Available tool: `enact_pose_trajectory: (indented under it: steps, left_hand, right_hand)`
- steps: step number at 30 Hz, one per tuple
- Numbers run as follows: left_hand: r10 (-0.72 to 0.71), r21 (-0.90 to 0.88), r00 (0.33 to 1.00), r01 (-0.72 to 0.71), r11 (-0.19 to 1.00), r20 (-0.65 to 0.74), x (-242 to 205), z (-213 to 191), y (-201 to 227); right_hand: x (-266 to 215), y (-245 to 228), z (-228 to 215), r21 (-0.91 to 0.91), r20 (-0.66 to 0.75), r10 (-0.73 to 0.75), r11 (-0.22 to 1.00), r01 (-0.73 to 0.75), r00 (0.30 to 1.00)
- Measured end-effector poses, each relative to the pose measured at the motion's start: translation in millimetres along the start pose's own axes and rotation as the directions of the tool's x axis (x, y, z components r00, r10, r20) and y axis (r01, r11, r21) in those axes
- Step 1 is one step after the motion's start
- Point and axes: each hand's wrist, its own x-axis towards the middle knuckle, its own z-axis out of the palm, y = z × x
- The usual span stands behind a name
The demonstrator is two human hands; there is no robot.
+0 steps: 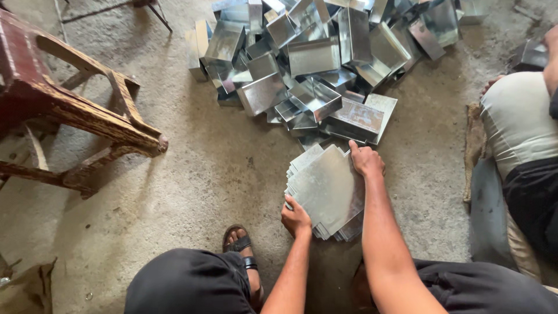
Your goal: The person sits on the floor and stacks small, flat metal sheets into a neat pile. They then stand up and continue to pick up sheets from a larger pile on the floor, carrying them to a wooden stool and stacking them there.
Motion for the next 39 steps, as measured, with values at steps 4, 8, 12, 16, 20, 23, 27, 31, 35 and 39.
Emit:
enact_pose_trajectory:
  steps: [4,8,12,16,20,23,27,31,35,39]
  left_hand:
    - [0.003,-0.042,1.000,-0.003,0.999,-0.008,-3,-2,-5]
    - [0.051,-0.078,0.997,-0.055,0.995,-0.053,-6,-6,1]
    - [-0.101,-0.061,0.994,0.103,0.993,0.031,-7,-5,-1]
    - [-0.066,-0.006,0.998,0.065,0.998,-0.018,-7,-6,-12]
    - [-0.102,0.008,0.994,0.103,0.995,-0.040,-4,-1,-15]
    - [-0.086,0.080,0.995,0.090,0.993,-0.053,-5,-2,-30]
    - [0.070,0.213,0.993,-0.049,0.976,-0.091,-5,3,-38]
    - [-0.024,0.201,0.991,0.051,0.978,-0.131,-12,4,-29]
    - [-0.020,0.305,0.988,0.067,0.950,-0.156,-18,1,-11]
    - [-0.014,0.220,0.992,0.040,0.975,-0.122,-19,-1,-1]
  right_hand:
    - [10,9,0,0.033,0.139,-0.023,0.999,0.018,0.990]
    - [13,5,-11,0.116,0.259,-0.064,0.993,0.034,0.964]
    - [3,-5,-21,0.116,0.316,0.062,0.988,-0.103,0.947]
    - [6,1,-11,0.076,0.217,-0.035,0.997,0.019,0.976]
    - [-3,-11,-18,-0.051,0.162,0.095,0.995,-0.088,0.982]
    - [-28,-27,-18,-0.089,0.009,0.162,0.983,-0.161,0.987]
    - [-33,-43,-19,-0.116,-0.110,0.204,0.969,-0.216,0.973]
    - [-30,-41,-14,-0.150,-0.185,0.116,0.978,-0.145,0.976]
    - [-25,-32,-8,-0.170,-0.150,0.084,0.979,-0.109,0.985]
    - [-15,-19,0,-0.230,-0.159,-0.042,0.973,0.005,0.986]
